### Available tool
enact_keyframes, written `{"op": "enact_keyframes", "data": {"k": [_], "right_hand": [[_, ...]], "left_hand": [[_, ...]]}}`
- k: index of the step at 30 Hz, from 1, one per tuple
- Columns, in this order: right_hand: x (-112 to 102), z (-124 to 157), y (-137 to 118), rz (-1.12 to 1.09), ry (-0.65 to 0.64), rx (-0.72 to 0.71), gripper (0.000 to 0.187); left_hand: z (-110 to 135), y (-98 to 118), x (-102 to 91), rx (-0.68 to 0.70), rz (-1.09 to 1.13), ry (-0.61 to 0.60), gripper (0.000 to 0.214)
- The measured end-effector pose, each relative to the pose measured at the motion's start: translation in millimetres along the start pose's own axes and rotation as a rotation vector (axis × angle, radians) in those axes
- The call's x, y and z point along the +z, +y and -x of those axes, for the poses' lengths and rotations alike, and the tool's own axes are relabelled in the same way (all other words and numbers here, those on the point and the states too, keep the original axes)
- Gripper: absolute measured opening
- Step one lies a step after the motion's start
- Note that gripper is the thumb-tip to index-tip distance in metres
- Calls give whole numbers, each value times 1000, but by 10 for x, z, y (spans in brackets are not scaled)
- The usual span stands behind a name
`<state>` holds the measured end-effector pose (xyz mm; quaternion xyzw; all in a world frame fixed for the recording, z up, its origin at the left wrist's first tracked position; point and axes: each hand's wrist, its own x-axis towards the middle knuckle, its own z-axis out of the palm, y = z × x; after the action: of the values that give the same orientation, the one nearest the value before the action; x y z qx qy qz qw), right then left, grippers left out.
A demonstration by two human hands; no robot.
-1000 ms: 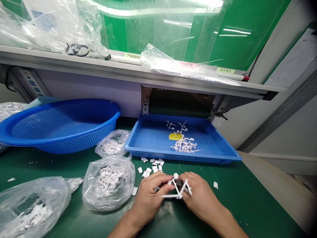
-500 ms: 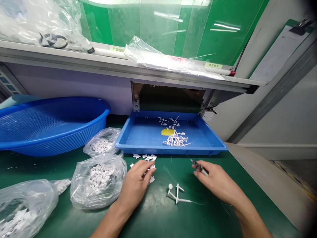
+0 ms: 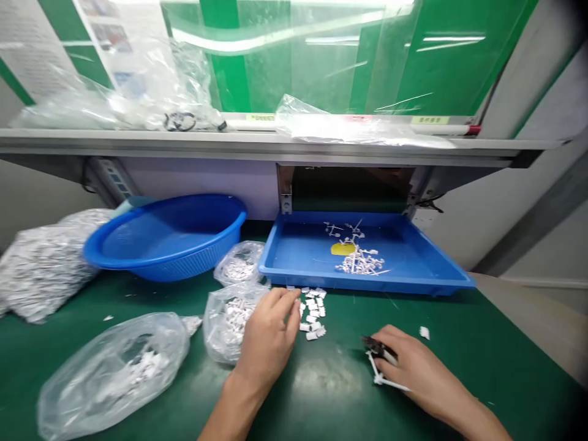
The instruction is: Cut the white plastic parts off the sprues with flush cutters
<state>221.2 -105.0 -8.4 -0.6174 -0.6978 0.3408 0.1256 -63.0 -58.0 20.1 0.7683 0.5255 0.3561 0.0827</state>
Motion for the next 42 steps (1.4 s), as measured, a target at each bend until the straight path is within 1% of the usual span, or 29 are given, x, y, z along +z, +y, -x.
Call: {"op": "enact_keyframes", "data": {"k": [1, 3, 5, 6, 7, 8, 9, 10, 12, 13, 14, 15, 16, 17, 19, 21, 22, 23, 25, 27, 28, 30, 32, 34, 35, 37, 39, 40, 42], "right_hand": [[29, -16, 42, 11, -11, 20, 19], [69, -39, 106, 32, -7, 44, 21], [73, -47, 129, 62, 42, 49, 19], [60, -51, 126, 70, 69, 52, 17], [42, -58, 117, 65, 88, 58, 16], [19, -69, 102, 39, 90, 64, 16], [-5, -84, 81, -4, 78, 67, 16], [-26, -101, 56, -56, 56, 61, 17], [-55, -143, -10, -151, 26, 22, 17], [-60, -165, -48, -185, 26, -2, 15], [-60, -187, -85, -212, 33, -24, 14], [-59, -206, -119, -237, 42, -38, 12], [-58, -223, -146, -261, 48, -47, 12], [-61, -235, -163, -283, 60, -49, 12], [-82, -242, -168, -314, 115, -42, 13], [-117, -227, -145, -343, 199, -11, 15], [-132, -211, -132, -378, 219, 10, 17], [-140, -192, -124, -431, 205, 23, 19], [-126, -149, -132, -580, 88, 1, 22], [-66, -110, -177, -731, -24, -59, 21], [-27, -93, -208, -779, -30, -88, 19], [43, -62, -273, -799, 38, -119, 17], [74, -25, -323, -696, 134, -118, 17], [55, 18, -349, -489, 226, -110, 18], [34, 38, -354, -362, 273, -121, 17], [-14, 68, -360, -108, 346, -188, 10], [-49, 82, -373, 94, 369, -270, 5], [-61, 87, -382, 170, 370, -298, 6], [-76, 103, -403, 247, 352, -340, 10]], "left_hand": [[14, -88, -146, -44, -42, 20, 26], [66, -295, -396, -110, -167, -7, 26], [123, -451, -519, -85, -255, -25, 27], [143, -475, -519, -47, -250, 7, 28], [152, -451, -480, -4, -205, 48, 27], [151, -376, -410, 36, -125, 66, 26], [141, -258, -316, 70, -23, 35, 24], [121, -111, -204, 90, 85, -48, 22], [61, 197, 53, 56, 276, -319, 19], [25, 323, 188, -12, 354, -441, 18], [-11, 417, 320, -92, 425, -536, 19], [-41, 475, 441, -161, 482, -603, 22], [-61, 502, 544, -200, 518, -645, 24], [-70, 504, 626, -199, 525, -669, 24], [-51, 476, 722, -109, 468, -658, 19], [-2, 453, 741, -13, 413, -576, 17], [24, 455, 734, 16, 406, -526, 19], [47, 465, 723, 31, 416, -484, 21], [77, 503, 698, 15, 468, -421, 25], [82, 544, 676, -37, 560, -387, 26], [75, 558, 662, -67, 621, -380, 25], [47, 563, 617, -140, 755, -404, 23], [5, 537, 541, -255, 899, -503, 29], [-41, 495, 448, -362, 969, -630, 34], [-62, 477, 404, -391, 953, -682, 33], [-92, 461, 338, -398, 868, -756, 27], [-101, 472, 311, -406, 835, -805, 26], [-97, 482, 310, -419, 854, -829, 26], [-74, 497, 324, -443, 935, -849, 30]]}}
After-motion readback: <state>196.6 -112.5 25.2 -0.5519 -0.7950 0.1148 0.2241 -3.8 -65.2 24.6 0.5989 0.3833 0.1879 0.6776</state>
